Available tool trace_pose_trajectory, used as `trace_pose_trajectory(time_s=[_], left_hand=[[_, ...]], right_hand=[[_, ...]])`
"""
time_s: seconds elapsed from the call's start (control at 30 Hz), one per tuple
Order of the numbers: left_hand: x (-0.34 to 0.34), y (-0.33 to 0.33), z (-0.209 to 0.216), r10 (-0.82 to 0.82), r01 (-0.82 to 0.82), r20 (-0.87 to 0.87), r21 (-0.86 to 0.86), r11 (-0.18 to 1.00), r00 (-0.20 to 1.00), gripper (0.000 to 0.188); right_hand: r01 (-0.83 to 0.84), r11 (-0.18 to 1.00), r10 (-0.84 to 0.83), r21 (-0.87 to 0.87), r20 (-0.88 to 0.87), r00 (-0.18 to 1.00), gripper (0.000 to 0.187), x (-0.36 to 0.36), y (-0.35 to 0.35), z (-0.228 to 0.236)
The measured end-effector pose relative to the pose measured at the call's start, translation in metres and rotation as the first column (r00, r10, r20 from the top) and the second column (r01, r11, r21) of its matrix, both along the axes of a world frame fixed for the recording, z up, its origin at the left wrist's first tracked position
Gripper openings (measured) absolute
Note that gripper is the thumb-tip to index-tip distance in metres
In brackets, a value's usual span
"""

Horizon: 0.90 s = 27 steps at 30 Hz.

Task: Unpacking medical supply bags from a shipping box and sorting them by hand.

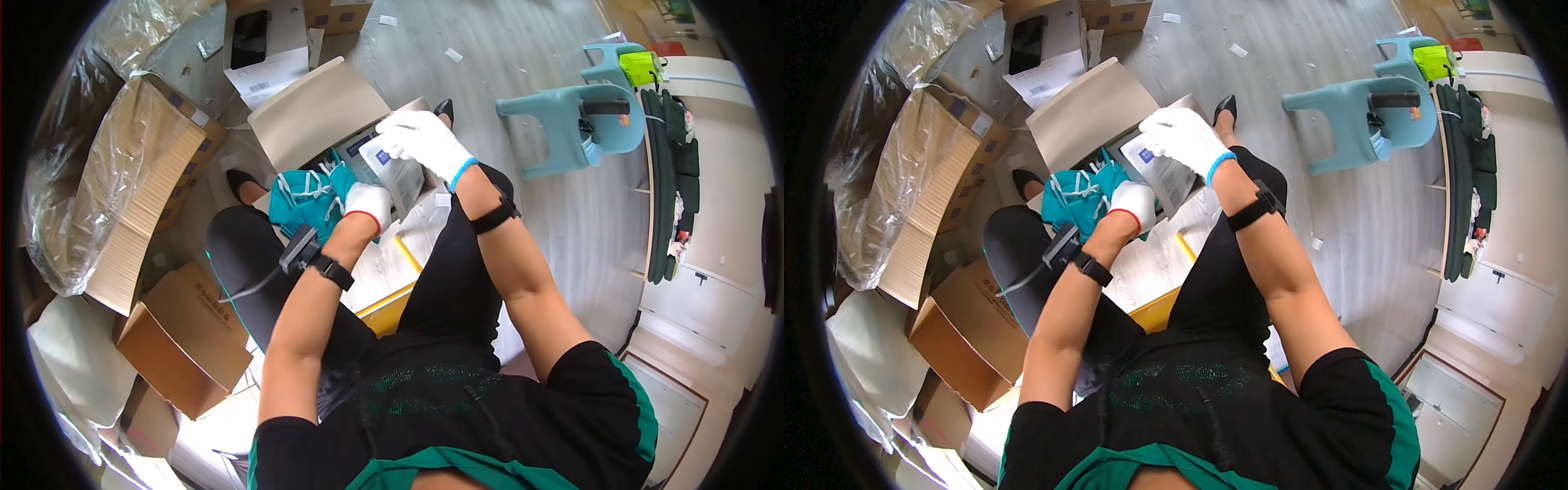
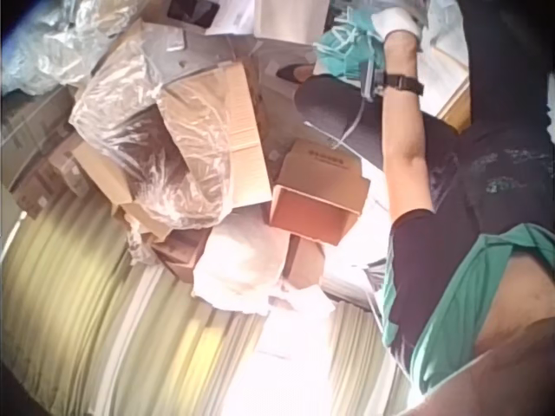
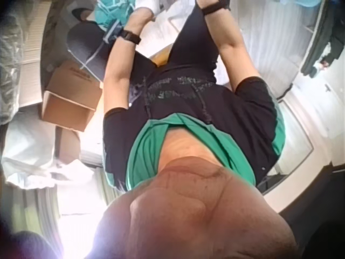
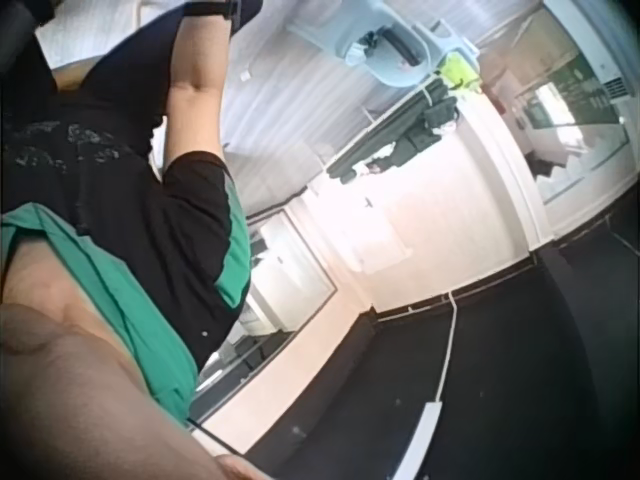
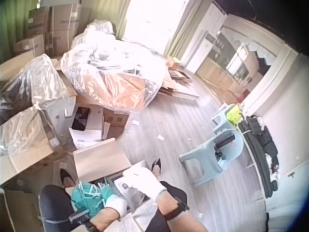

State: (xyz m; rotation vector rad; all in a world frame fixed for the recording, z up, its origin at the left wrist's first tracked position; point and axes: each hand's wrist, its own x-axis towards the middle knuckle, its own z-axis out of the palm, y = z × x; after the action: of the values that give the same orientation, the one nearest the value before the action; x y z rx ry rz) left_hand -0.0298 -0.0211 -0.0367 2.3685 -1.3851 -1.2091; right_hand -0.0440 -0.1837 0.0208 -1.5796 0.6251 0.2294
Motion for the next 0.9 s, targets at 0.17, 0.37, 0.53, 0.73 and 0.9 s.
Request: trace_pose_trajectory(time_s=[0.17, 0.37, 0.53, 0.73, 0.9], left_hand=[[0.004, 0.001, 0.017, 0.616, -0.684, -0.436, 0.003, 0.730, 0.656, 0.051], [0.002, -0.030, -0.046, 0.917, -0.950, -0.289, 0.062, 0.306, 0.277, 0.097], [0.003, -0.041, -0.095, 0.962, -0.976, -0.233, 0.125, 0.177, 0.144, 0.123], [0.007, -0.046, -0.086, 0.968, -0.996, -0.234, -0.035, 0.085, 0.091, 0.091], [0.037, -0.032, -0.097, 0.923, -0.993, -0.370, 0.083, -0.083, -0.108, 0.078]], right_hand=[[-0.311, 0.863, 0.347, -0.397, 0.020, 0.938, 0.025, 0.010, -0.010, -0.041], [-0.131, 0.914, 0.238, -0.383, 0.244, 0.940, 0.030, -0.011, 0.000, -0.056], [-0.298, 0.512, -0.060, -0.805, -0.380, 0.923, 0.027, -0.037, 0.019, -0.054], [-0.175, 0.776, -0.116, -0.606, -0.410, 0.905, 0.053, -0.042, 0.031, -0.069], [0.098, 0.783, -0.276, -0.614, -0.202, 0.940, 0.037, -0.052, 0.020, -0.111]])
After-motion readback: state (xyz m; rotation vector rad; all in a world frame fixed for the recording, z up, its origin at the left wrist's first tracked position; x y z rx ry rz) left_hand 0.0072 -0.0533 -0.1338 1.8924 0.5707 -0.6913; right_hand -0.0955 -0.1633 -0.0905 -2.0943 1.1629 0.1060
